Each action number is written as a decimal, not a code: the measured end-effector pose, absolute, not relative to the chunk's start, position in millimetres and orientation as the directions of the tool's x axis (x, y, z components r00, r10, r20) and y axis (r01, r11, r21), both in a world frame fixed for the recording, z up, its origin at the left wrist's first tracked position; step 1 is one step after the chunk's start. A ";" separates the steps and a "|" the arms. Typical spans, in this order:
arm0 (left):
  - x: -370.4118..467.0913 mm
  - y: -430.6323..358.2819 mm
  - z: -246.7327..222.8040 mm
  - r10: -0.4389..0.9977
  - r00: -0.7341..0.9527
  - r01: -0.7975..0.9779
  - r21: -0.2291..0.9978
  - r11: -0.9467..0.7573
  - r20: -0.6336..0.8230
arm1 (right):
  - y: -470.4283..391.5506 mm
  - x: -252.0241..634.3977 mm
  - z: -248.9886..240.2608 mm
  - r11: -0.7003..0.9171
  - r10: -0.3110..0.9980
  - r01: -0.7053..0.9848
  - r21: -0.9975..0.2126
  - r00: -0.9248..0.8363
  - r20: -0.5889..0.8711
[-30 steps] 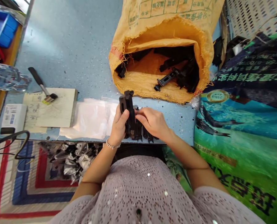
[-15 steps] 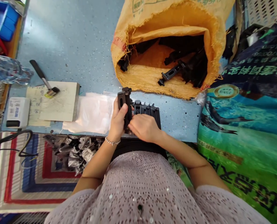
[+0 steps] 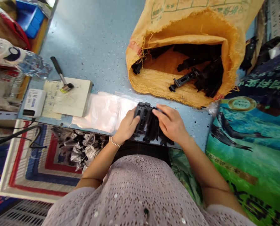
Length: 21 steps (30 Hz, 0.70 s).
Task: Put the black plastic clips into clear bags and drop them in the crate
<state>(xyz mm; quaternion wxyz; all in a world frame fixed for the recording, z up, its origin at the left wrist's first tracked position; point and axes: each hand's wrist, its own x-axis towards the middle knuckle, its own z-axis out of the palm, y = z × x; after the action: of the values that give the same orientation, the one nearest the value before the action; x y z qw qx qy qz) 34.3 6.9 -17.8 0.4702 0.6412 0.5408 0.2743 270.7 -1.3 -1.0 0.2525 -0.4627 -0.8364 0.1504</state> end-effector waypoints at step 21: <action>-88.7 11.8 -51.0 0.944 -0.309 0.429 0.868 0.251 -0.120 | 20.3 179.0 -2.0 -0.149 0.952 0.012 -0.989 -0.270 -0.147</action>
<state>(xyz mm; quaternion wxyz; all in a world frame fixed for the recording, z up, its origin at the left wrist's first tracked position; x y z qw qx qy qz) -88.7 11.8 -51.0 0.3392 0.4802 0.7144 0.3794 179.0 20.3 -2.0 0.3905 -0.4611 -0.5223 0.6018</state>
